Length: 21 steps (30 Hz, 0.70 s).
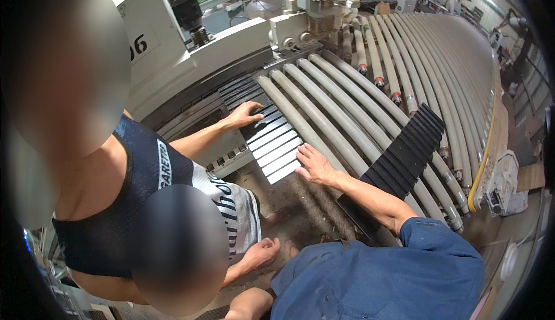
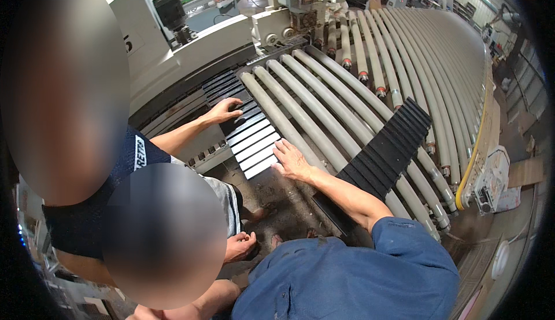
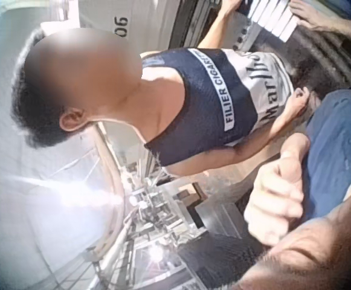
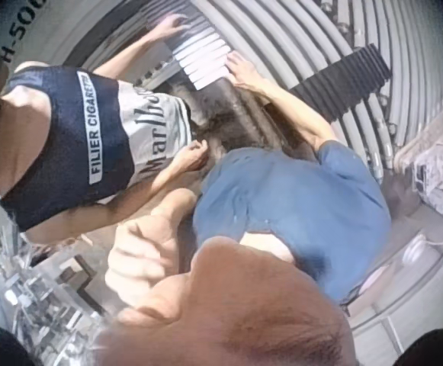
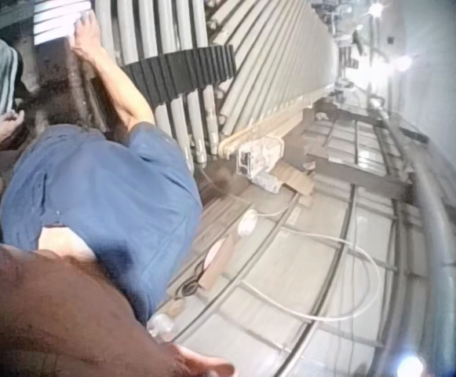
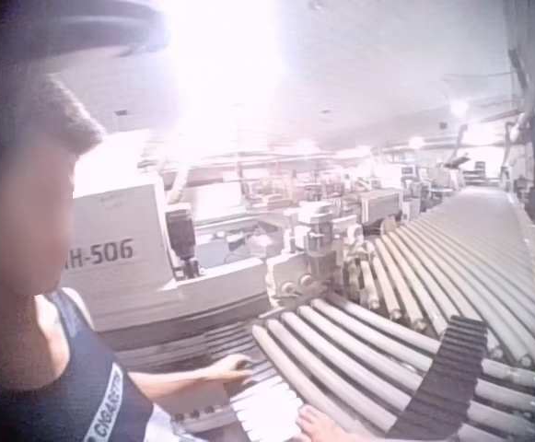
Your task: The person repeatedly picks up black rectangular panels from a roller conveyor and stacks them onto a growing pile on the floor. The person handles the panels one at a time, placing them carefully to maintain alignment.
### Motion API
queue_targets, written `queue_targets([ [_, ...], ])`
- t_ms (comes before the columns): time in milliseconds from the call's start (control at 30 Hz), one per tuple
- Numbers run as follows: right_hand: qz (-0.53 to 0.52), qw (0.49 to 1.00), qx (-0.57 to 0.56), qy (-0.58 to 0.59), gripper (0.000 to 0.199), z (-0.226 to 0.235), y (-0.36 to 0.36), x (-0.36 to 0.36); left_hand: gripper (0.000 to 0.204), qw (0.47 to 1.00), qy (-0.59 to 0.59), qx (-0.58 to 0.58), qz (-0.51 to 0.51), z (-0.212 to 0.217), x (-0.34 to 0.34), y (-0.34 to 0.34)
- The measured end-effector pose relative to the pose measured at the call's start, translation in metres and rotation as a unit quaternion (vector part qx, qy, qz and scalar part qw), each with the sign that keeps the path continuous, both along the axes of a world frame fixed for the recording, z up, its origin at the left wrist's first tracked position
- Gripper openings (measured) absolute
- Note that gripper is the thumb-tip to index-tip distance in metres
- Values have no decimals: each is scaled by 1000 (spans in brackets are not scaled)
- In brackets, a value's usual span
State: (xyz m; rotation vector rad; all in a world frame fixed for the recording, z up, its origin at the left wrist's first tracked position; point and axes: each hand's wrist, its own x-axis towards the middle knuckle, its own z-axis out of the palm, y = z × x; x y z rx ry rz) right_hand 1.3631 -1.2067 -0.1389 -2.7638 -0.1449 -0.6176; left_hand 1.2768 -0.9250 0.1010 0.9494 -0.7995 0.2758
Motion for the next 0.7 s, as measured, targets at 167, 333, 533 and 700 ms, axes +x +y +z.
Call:
queue_targets([
  [167, -71, 996, -23, 40, 60, -3, -24, -34, 29, 998, 34, 37, -46, -14, -12, -25],
  [333, -93, 994, -1, 62, 63, 3, -42, -49, 24, 991, 54, 101, -76, -17, -35, -32],
  [533, -137, 986, -34, 93, 66, 3, -86, -64, 16, 928, 103, 320, -160, -27, -49, -47],
  [700, -146, 980, -22, 131, 64, 20, -127, -65, 18, 884, 110, 415, -183, -72, -54, -56],
])
